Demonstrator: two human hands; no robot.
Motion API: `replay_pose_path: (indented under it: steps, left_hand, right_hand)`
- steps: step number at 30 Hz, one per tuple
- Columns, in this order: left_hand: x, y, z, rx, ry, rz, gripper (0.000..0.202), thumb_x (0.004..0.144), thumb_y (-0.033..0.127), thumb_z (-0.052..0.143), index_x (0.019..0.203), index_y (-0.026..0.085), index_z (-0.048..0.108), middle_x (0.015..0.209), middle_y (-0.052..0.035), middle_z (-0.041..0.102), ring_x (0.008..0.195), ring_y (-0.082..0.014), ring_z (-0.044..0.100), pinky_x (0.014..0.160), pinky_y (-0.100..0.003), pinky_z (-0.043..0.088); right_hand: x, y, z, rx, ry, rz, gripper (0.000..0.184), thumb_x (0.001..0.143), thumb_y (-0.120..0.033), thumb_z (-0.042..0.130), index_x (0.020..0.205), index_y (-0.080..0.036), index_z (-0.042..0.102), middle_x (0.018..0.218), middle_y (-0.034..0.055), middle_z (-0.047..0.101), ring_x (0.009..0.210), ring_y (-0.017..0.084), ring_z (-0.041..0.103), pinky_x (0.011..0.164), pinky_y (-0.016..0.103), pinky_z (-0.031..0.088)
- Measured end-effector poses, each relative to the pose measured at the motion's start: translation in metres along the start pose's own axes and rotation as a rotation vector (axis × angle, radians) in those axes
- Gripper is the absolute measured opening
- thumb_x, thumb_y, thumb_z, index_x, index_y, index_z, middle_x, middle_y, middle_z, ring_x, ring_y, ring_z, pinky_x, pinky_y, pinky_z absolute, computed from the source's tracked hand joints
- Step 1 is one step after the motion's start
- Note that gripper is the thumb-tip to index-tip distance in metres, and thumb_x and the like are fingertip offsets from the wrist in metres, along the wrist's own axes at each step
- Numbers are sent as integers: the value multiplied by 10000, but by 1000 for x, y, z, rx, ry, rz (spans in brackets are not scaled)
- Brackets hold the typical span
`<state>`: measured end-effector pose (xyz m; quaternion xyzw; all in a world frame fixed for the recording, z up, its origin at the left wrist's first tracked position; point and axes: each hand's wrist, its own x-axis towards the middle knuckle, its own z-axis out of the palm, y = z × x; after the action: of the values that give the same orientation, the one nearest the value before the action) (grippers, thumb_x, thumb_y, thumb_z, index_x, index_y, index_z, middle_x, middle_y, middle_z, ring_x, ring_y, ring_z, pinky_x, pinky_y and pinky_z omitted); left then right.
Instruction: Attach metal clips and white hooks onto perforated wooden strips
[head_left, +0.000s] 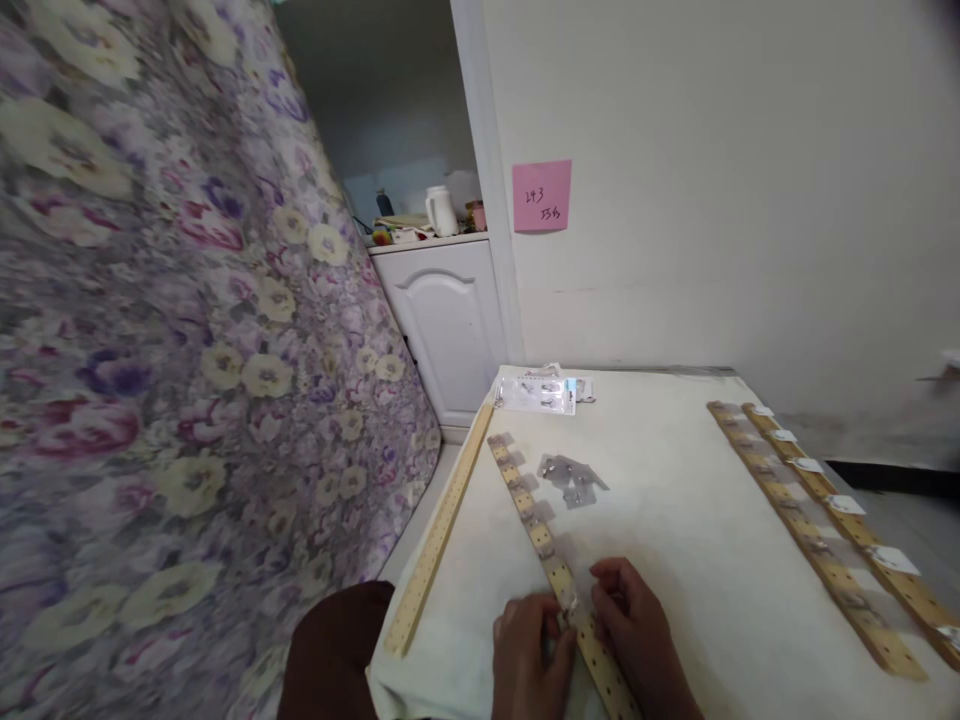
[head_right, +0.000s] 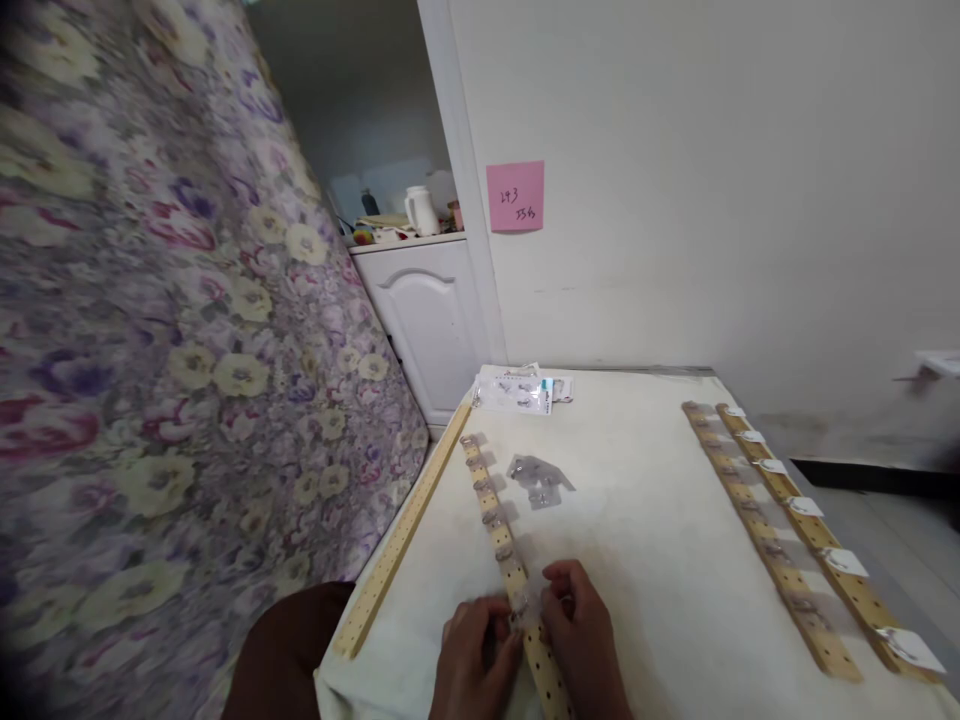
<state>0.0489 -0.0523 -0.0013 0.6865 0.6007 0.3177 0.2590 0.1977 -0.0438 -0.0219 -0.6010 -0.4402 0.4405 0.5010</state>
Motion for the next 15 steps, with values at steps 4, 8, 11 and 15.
replay_pose_path:
  steps: [4,8,11,15]
  left_hand:
    - [2,0,-2,0,-44,-12,80,756,228,597,824,201,630,788,-27,607,807,-219,530,777,-337,358]
    - [3,0,-5,-15,-42,-24,98,743,204,598,836,204,632,787,-25,609,812,-221,531,775,-334,362]
    - [2,-1,-5,-18,-33,-2,110,741,197,600,847,203,628,794,-25,608,809,-216,533,770,-329,374]
    - [2,-4,-5,22,-2,74,127,753,220,604,878,207,623,860,-38,627,843,-219,543,777,-336,393]
  right_hand:
    - [-1,0,-2,-167,16,-37,218,762,-273,465,962,-202,518,725,4,608,681,182,615,651,290,488]
    - [0,-3,-3,-251,-24,-48,216,777,-280,452,968,-208,523,718,1,624,682,182,618,660,290,476]
    - [1,-4,-2,-263,-45,-54,203,786,-287,449,961,-213,523,711,-2,630,685,181,620,657,280,468]
    - [1,-7,-1,-281,-46,-50,193,794,-294,442,955,-215,514,708,-7,621,685,178,617,660,274,465]
